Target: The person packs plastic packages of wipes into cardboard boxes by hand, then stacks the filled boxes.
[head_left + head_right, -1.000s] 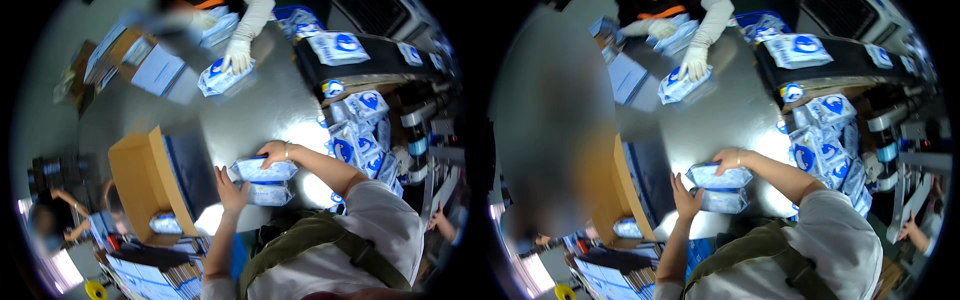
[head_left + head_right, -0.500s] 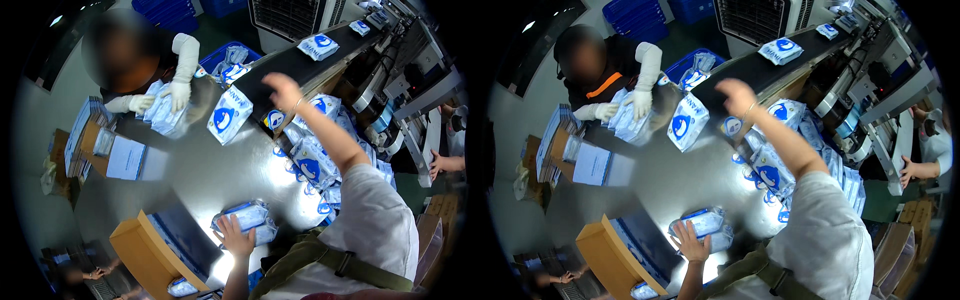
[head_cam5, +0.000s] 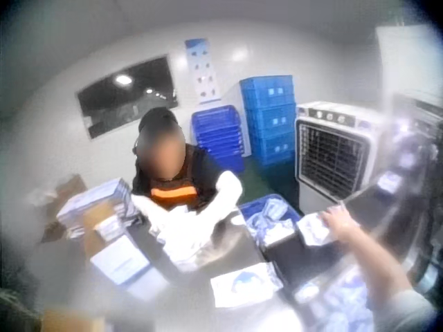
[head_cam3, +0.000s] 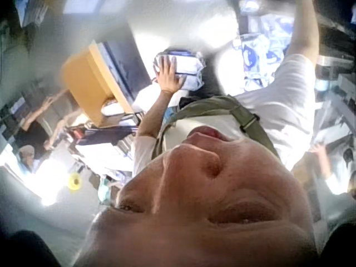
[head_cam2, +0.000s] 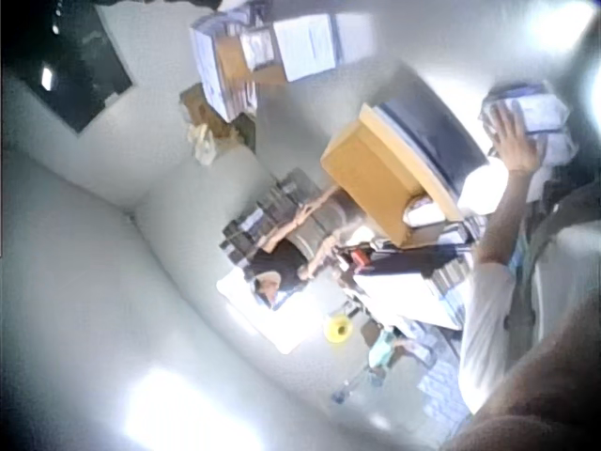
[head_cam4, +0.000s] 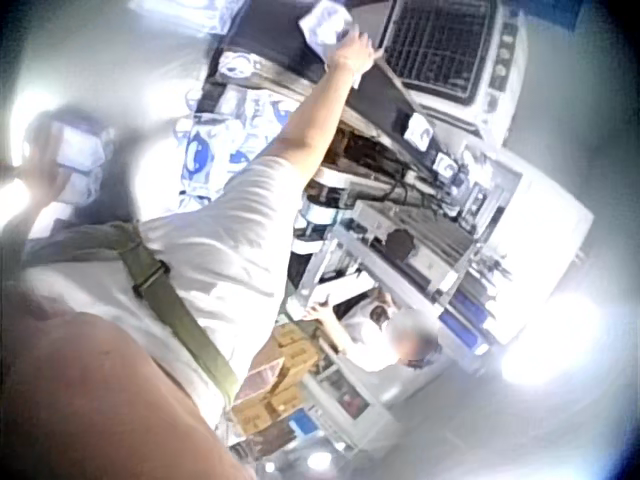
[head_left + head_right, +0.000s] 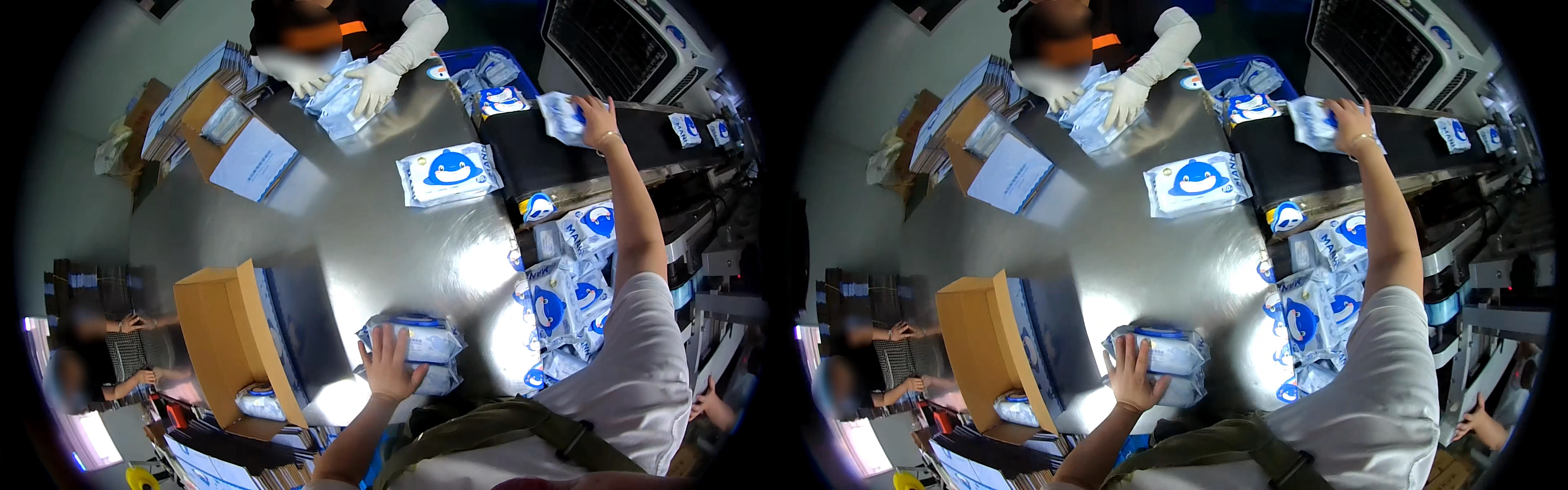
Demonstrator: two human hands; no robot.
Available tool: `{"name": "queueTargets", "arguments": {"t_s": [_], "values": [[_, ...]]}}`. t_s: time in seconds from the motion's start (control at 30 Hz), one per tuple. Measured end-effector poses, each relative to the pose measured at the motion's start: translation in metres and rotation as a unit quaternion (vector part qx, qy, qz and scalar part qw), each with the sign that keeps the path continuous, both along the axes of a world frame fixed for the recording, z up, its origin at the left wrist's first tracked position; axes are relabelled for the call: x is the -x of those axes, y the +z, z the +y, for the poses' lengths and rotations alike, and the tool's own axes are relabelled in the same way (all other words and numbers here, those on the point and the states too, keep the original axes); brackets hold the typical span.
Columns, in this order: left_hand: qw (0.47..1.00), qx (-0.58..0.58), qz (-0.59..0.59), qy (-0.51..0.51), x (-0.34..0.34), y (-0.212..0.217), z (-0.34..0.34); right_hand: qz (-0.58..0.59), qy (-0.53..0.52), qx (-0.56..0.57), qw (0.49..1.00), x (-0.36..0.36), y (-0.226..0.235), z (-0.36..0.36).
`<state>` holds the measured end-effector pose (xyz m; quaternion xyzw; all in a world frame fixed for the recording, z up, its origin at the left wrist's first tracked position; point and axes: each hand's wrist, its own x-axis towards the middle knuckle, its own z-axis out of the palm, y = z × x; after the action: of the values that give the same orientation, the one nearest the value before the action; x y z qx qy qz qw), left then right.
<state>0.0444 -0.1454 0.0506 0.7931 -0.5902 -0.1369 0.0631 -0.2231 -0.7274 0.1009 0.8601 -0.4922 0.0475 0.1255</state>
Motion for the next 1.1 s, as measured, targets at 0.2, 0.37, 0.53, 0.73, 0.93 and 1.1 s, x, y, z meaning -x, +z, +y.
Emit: {"name": "queueTargets", "arguments": {"t_s": [0.2,0.37,0.53,0.73,0.93,1.1], "values": [[1.0,0.007,-0.009,0.009,0.003,-0.004,0.001,-0.108,0.223,-0.005,0.969,-0.172,0.018,0.097],[0.999,0.033,0.007,0.011,0.005,-0.001,-0.002,-0.095,0.277,-0.176,0.94,-0.233,-0.021,0.136],[0.998,0.06,0.008,0.013,0.004,0.0,0.005,-0.135,0.334,-0.031,0.932,-0.203,-0.04,0.253],[0.985,0.052,0.022,0.161,0.021,0.0,0.036,-0.092,0.307,-0.125,0.939,-0.217,-0.038,0.308],[0.391,0.118,0.678,0.611,0.065,-0.031,0.088,0.014,0.279,-0.489,0.826,-0.274,-0.025,0.197],[0.287,0.176,0.749,0.571,0.067,-0.035,0.057,-0.058,0.236,-0.665,0.706,-0.255,-0.073,0.284]]}}
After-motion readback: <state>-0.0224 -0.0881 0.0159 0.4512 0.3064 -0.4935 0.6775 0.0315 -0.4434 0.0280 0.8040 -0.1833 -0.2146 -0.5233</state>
